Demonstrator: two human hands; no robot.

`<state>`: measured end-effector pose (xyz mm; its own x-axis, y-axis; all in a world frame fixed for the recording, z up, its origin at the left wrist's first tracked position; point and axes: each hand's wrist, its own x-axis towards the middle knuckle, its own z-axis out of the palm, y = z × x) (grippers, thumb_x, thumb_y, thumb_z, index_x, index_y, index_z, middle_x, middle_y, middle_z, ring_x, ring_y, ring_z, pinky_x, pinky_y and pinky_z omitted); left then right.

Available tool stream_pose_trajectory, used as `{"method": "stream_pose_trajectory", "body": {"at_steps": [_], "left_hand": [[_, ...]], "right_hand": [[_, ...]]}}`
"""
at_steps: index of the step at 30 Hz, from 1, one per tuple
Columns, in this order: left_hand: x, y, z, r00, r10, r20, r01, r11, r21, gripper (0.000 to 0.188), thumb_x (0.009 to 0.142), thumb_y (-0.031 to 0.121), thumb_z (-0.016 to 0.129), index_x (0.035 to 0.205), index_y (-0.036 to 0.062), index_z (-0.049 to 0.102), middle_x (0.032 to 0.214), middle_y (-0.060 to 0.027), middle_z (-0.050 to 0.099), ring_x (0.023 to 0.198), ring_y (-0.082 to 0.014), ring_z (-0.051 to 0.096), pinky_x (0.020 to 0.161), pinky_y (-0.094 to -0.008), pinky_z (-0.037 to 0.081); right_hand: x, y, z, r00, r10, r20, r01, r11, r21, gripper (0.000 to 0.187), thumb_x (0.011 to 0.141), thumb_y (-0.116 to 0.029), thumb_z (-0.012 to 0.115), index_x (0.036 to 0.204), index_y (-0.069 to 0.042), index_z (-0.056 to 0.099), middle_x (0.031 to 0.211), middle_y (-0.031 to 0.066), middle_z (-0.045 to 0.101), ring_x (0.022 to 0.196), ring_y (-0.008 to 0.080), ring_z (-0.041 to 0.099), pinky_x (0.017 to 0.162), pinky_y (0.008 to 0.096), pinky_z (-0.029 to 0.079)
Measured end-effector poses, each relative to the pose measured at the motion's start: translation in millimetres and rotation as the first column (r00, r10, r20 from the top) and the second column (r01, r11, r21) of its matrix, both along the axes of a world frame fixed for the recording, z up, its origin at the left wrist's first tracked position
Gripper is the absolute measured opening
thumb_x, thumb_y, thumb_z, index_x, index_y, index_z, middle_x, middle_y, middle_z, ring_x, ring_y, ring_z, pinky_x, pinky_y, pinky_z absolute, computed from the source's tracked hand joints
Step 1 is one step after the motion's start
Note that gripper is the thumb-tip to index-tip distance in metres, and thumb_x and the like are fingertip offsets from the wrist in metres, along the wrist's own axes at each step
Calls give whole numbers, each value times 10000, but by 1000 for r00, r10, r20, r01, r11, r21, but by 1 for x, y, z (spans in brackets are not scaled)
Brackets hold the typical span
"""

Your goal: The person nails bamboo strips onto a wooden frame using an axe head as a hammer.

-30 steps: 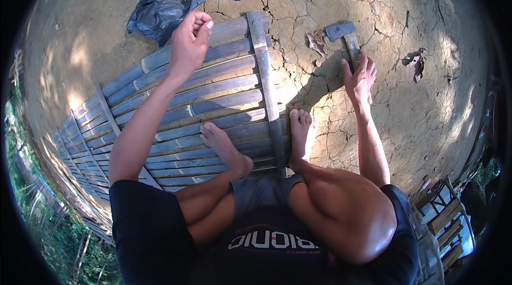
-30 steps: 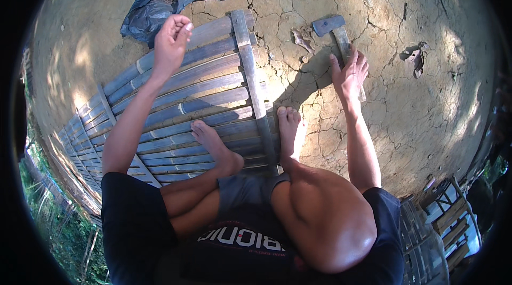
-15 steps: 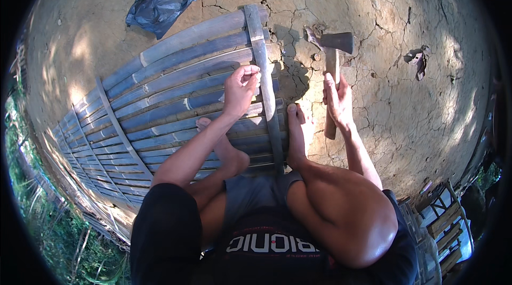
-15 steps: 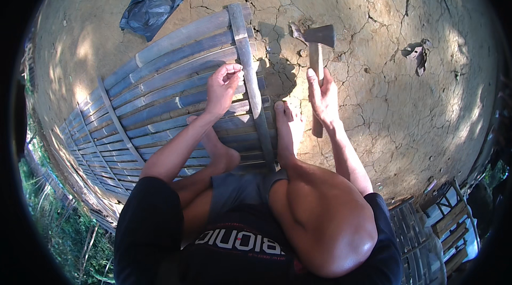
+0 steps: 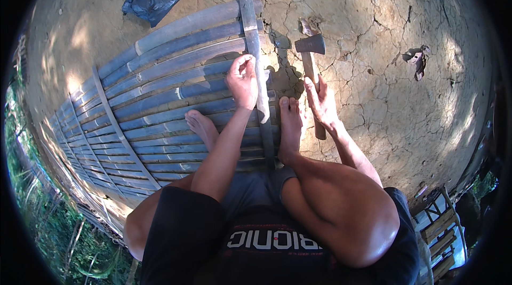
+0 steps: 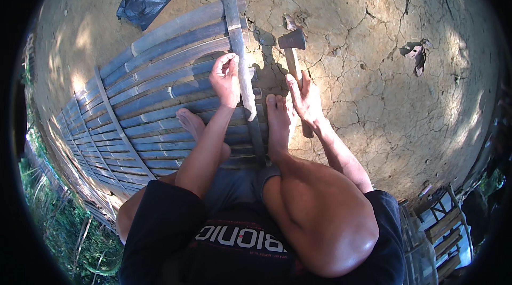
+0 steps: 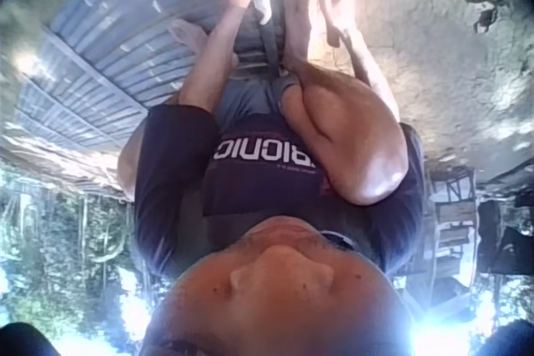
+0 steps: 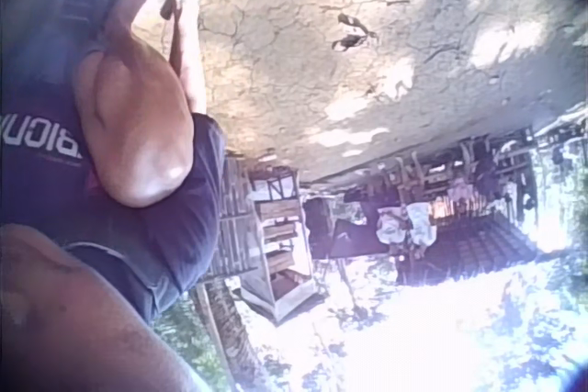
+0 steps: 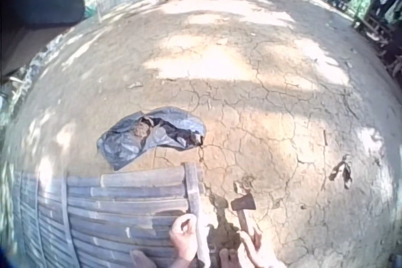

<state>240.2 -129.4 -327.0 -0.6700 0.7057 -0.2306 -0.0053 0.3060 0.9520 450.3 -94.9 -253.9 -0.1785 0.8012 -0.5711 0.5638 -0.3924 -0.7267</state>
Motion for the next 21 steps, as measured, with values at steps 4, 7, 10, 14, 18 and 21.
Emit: {"method": "stream_pose_trajectory", "body": {"at_steps": [4,7,10,14,18,21], "left_hand": [[0,0,4,970,-97,-224,99,995,0,166,907,-9,704,1067,32,711,916,-41,661,790,-121,642,710,-268,526],[2,2,4,962,-86,-260,94,995,19,180,890,-34,694,1051,44,709,916,-45,624,777,-138,632,683,-279,520],[7,3,5,954,-61,-293,79,996,50,154,885,-44,676,1009,44,691,904,-52,615,757,-156,623,668,-291,514],[13,6,7,928,-58,-368,77,996,36,75,899,-15,699,959,30,689,903,-41,614,756,-134,611,675,-276,502],[9,2,5,872,-29,-489,65,996,57,202,851,-83,623,1002,48,653,914,-86,621,746,-231,624,665,-336,522],[21,8,5,910,-5,-415,41,996,78,211,842,-103,598,1002,26,646,954,-113,637,805,-262,655,706,-354,544]], "right_hand": [[7,0,-6,999,44,26,-46,997,62,363,1041,-363,568,1055,-1,567,631,132,569,546,222,569,532,383,452],[6,0,-8,997,64,31,-67,994,83,363,1038,-359,571,1046,4,570,643,150,572,566,250,566,556,395,452],[4,2,2,993,115,35,-116,992,50,367,1036,-357,571,1060,9,573,676,172,589,600,286,585,585,410,466],[6,0,2,958,263,114,-276,953,128,395,1038,-347,556,1173,23,574,806,235,644,708,388,653,644,452,511],[-11,5,18,906,412,97,-423,888,179,448,1039,-335,539,1320,14,526,951,291,671,865,467,684,746,494,554],[-17,11,25,869,477,135,-493,859,138,450,1036,-322,541,1345,3,503,933,296,673,834,455,693,736,498,562]]}}
